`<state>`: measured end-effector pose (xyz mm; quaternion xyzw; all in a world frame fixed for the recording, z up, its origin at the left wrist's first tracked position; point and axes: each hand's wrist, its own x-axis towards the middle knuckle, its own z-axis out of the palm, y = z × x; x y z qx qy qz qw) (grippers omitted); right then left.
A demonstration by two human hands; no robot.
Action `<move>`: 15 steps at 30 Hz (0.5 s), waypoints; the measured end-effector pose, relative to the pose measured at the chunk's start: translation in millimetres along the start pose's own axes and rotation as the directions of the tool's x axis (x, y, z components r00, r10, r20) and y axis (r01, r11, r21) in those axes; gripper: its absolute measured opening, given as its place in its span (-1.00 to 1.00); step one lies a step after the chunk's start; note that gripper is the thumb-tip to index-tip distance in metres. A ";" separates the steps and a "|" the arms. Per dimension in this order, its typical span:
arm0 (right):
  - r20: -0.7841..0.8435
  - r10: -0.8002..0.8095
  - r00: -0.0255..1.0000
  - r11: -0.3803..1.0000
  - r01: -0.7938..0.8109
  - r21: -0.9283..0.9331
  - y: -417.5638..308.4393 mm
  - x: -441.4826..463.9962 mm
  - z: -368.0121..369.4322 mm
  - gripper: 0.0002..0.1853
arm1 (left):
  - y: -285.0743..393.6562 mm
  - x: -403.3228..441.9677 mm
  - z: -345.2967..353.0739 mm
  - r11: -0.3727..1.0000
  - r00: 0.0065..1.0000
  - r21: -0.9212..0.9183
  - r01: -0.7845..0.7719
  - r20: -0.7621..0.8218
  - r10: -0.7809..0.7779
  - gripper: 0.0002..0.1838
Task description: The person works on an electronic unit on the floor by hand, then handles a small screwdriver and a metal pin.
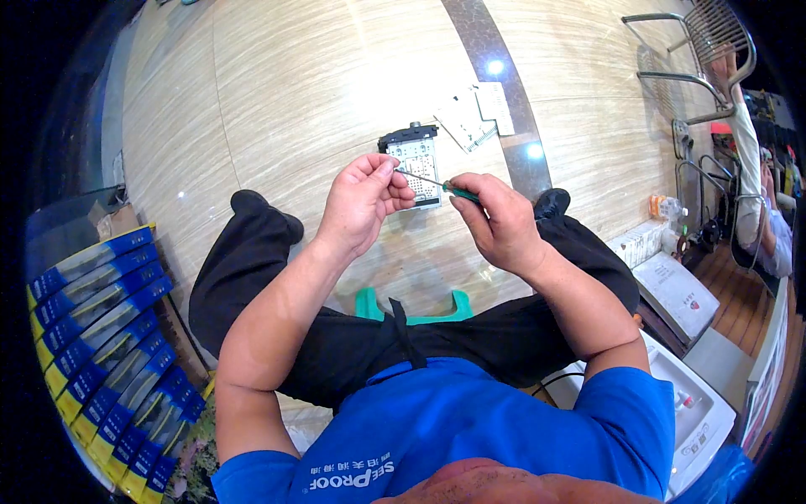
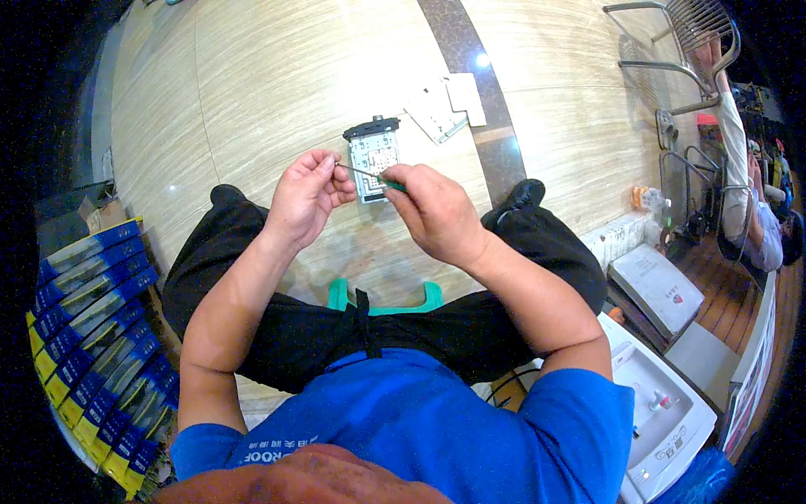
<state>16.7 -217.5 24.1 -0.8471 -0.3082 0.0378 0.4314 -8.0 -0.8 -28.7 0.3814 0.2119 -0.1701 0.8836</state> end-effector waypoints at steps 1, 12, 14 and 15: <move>-0.010 -0.002 1.000 1.000 0.002 0.016 0.6 -0.3 0.4 -0.74 | -0.1 0.3 -0.5 1.000 1.000 0.001 0.001 0.002 -0.001 -0.83; -0.019 0.045 0.999 0.996 -0.043 0.077 -0.1 0.4 -2.1 -0.74 | 2.8 2.4 -1.9 1.000 0.999 -0.004 -0.015 0.035 0.016 -0.86; -0.015 0.060 0.998 0.995 -0.059 0.079 0.4 0.4 -2.7 -0.74 | 3.1 2.5 -2.2 1.000 0.999 -0.003 -0.022 0.040 0.022 -0.87; -0.016 0.060 0.998 0.995 -0.059 0.079 0.6 0.3 -2.2 -0.74 | 3.2 3.0 -3.0 1.000 0.999 0.000 -0.020 0.041 0.020 -0.87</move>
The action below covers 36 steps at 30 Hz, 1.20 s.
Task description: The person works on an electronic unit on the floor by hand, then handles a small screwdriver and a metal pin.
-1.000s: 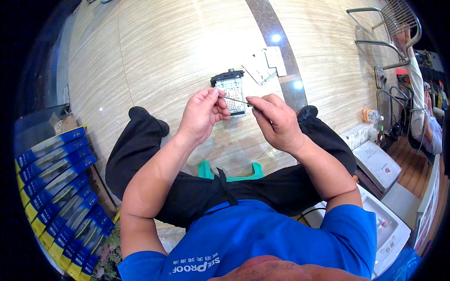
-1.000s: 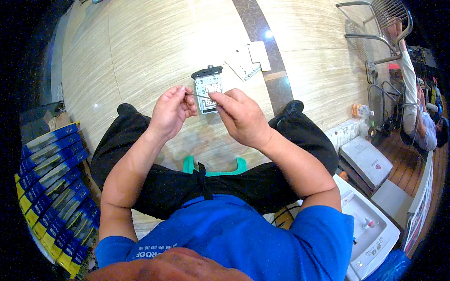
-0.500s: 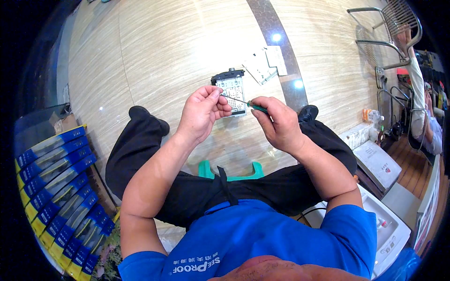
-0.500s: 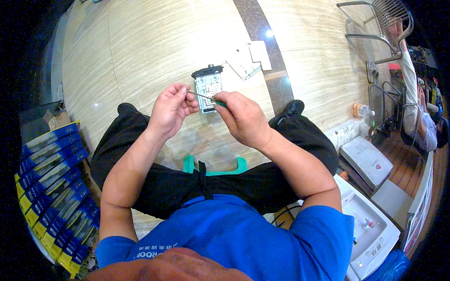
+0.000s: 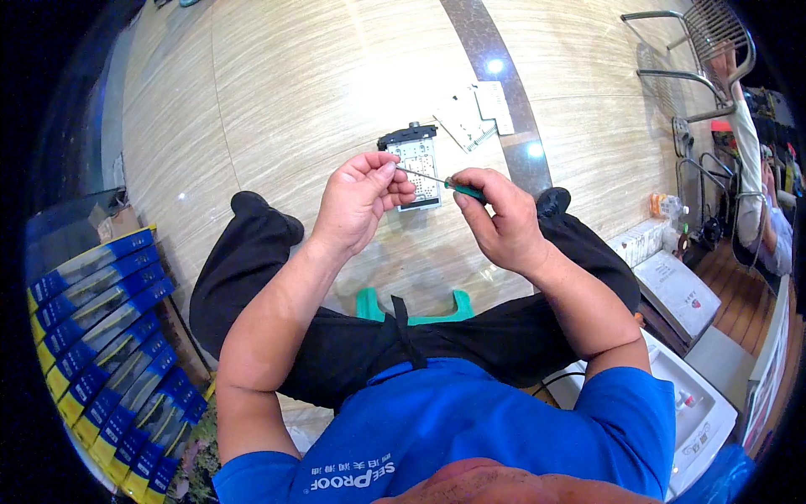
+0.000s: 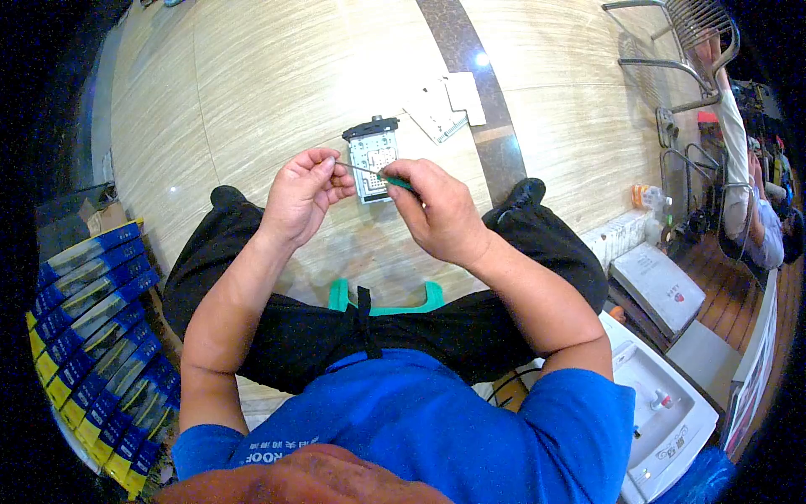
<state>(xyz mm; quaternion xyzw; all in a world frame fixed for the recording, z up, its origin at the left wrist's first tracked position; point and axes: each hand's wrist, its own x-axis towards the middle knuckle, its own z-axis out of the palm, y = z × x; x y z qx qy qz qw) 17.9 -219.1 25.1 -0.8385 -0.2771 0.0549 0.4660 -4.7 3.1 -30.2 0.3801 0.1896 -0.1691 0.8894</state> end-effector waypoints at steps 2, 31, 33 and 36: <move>-0.036 0.003 0.999 1.000 -0.003 0.022 0.8 -0.4 1.3 -0.75 | 0.3 0.4 -0.7 1.000 1.000 0.002 0.001 0.002 -0.001 -0.88; 0.190 0.451 0.872 0.860 -0.481 0.170 3.6 14.4 -35.1 -0.82 | -0.6 -5.7 10.6 0.912 0.992 0.407 0.060 0.076 -0.099 -0.87; 0.175 0.450 0.876 0.872 -0.473 0.123 6.1 12.9 -34.6 -0.80 | 0.2 -5.9 12.4 0.905 0.992 0.422 0.058 0.077 -0.100 -0.86; 0.162 0.391 0.906 0.904 -0.411 0.120 9.4 9.6 -33.1 -0.80 | -3.6 -5.6 12.6 0.877 0.991 0.477 0.046 0.086 -0.099 -0.86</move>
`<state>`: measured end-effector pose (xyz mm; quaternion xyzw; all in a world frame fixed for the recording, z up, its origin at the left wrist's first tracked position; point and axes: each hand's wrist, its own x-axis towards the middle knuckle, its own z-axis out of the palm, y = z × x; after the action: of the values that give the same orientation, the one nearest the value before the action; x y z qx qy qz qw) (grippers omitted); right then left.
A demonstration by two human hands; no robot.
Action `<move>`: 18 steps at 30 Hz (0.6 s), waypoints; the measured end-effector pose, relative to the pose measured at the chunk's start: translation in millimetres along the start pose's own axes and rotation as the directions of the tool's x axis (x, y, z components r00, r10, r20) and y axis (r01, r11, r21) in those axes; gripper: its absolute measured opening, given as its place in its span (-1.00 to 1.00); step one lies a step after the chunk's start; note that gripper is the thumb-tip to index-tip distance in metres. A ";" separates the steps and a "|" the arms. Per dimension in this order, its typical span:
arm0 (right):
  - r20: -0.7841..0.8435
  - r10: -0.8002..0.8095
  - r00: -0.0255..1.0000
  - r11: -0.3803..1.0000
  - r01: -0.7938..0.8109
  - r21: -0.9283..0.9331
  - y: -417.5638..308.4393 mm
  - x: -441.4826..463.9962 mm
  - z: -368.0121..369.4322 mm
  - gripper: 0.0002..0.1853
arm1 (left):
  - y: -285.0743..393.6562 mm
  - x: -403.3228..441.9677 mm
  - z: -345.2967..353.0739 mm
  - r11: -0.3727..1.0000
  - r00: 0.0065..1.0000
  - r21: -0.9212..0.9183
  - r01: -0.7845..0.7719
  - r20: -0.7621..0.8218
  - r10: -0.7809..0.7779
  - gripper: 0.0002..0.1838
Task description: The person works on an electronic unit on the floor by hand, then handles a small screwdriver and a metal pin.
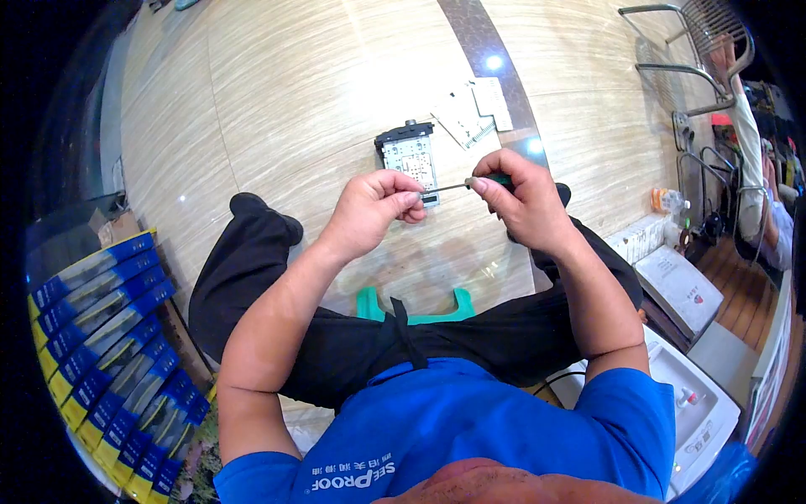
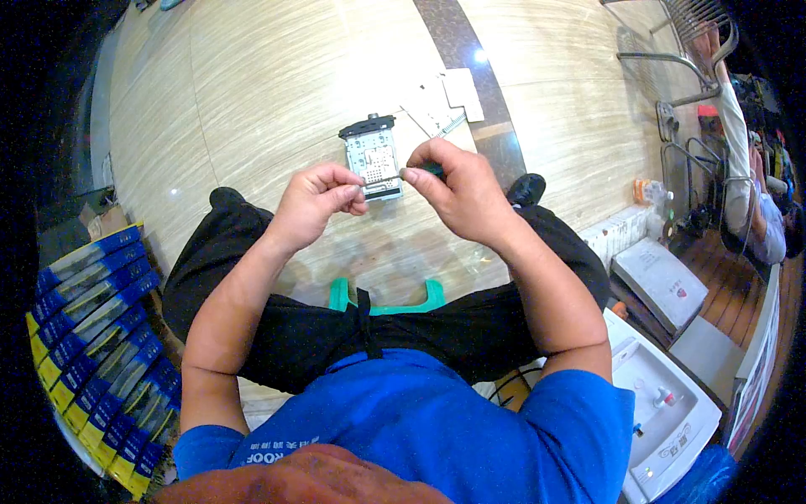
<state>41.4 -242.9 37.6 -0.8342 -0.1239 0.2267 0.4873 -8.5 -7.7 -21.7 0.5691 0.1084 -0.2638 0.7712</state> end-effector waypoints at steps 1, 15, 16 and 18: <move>-0.001 0.001 1.000 1.000 -0.001 0.001 -1.3 -0.8 -1.1 -0.80 | -1.9 0.4 0.4 0.999 1.000 0.046 -0.006 0.006 0.006 -0.86; 0.153 0.207 0.966 0.965 -0.227 0.131 -11.4 0.9 -6.1 -0.79 | -2.8 -1.0 -0.2 0.995 1.000 0.104 -0.012 0.026 0.010 -0.87; 0.155 0.207 0.966 0.965 -0.227 0.131 -10.8 1.3 -5.9 -0.79 | -2.6 -1.6 -0.1 0.994 1.000 0.109 -0.003 0.016 0.001 -0.86; 0.129 0.191 0.973 0.979 -0.198 0.045 -8.0 1.7 -5.5 -0.78 | -1.9 -2.5 -0.2 0.994 1.000 0.107 -0.011 0.015 0.009 -0.86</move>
<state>45.7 -242.3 46.5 -0.8122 -0.0650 0.3283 0.4778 -11.6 -7.2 -22.1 0.6084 0.0856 -0.2694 0.7416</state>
